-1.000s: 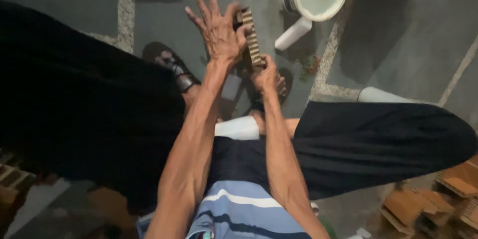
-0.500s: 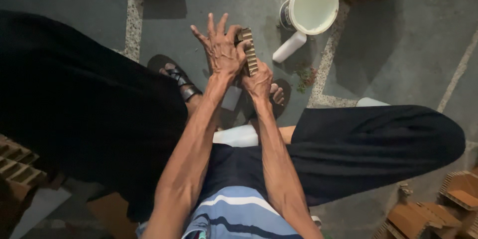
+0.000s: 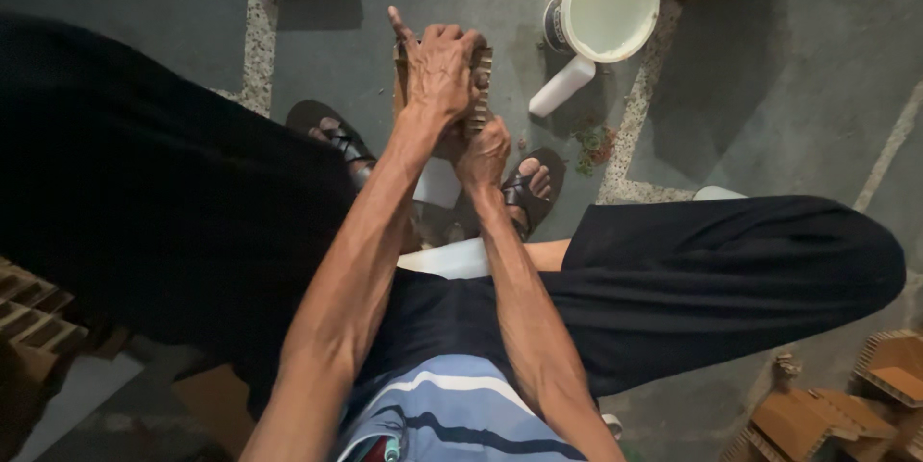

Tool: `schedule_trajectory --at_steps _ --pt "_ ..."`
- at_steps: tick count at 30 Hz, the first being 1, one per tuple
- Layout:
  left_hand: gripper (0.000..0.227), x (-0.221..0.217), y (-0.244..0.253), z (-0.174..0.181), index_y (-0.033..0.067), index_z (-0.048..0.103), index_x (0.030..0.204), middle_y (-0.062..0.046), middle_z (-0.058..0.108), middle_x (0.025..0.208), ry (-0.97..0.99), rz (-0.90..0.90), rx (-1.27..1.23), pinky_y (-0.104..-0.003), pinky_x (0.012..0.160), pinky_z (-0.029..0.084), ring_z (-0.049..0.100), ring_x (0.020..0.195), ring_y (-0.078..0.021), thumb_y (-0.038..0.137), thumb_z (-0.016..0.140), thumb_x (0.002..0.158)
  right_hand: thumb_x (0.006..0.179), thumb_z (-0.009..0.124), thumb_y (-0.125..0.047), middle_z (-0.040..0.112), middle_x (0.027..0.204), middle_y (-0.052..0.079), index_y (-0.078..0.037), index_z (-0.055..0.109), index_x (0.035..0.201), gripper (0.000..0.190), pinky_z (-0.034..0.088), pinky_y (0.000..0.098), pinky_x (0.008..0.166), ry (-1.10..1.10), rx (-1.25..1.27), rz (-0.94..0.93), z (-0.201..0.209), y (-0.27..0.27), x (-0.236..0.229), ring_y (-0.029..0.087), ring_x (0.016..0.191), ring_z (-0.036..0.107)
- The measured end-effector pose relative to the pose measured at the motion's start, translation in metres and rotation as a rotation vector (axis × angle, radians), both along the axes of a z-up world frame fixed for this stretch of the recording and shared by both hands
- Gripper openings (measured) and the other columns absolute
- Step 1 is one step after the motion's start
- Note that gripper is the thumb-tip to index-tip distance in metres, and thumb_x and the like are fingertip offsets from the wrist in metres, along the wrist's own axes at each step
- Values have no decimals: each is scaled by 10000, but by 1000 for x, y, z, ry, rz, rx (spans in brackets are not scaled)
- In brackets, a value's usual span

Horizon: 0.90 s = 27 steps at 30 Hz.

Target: The person sits on the floor and assembles small cardboard boxes by applying glue to the edges and folding the flaps. They use a white glue bottle to apply adhesive and press the cardboard pieces together to form box shapes.

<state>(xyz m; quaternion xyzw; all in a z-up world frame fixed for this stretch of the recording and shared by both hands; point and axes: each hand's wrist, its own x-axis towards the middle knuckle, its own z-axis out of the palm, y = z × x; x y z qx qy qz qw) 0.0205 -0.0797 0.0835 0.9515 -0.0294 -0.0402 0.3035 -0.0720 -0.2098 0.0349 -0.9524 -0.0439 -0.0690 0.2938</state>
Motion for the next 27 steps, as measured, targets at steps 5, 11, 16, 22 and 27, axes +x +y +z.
schedule_trajectory --at_steps 5,11,16,22,27 --pt "537 1 0 5 193 707 1145 -31 658 1030 -1 -3 1 -768 1124 -92 605 1140 -285 258 852 632 819 773 -233 645 881 242 -13 665 1018 315 501 552 741 49 103 -81 7 5 -2 484 848 623" --pt "424 2 4 5 201 716 1137 -44 656 1028 -13 -42 7 -783 1119 -71 625 1104 -304 230 817 726 782 773 -237 662 848 200 -67 684 956 259 515 542 740 64 129 -105 9 11 1 449 827 633" --pt "406 3 3 9 209 719 1144 -38 659 1042 39 -40 0 -784 1129 -81 625 1099 -309 230 803 748 823 737 -209 654 852 201 -75 694 988 217 506 553 748 23 127 -110 9 10 -2 451 841 624" --pt "542 0 2 12 197 707 1162 -39 659 1068 42 -58 -3 -770 1106 -115 601 1134 -310 284 845 644 832 740 -218 661 860 182 -89 682 1090 294 520 534 762 63 126 -119 9 11 -3 429 847 635" --pt "506 -1 4 11 219 704 1190 -27 667 1105 55 -76 27 -774 1138 -105 607 1165 -292 259 838 704 782 781 -280 612 860 220 -64 596 1375 657 527 540 721 103 144 -222 13 15 -3 449 793 630"
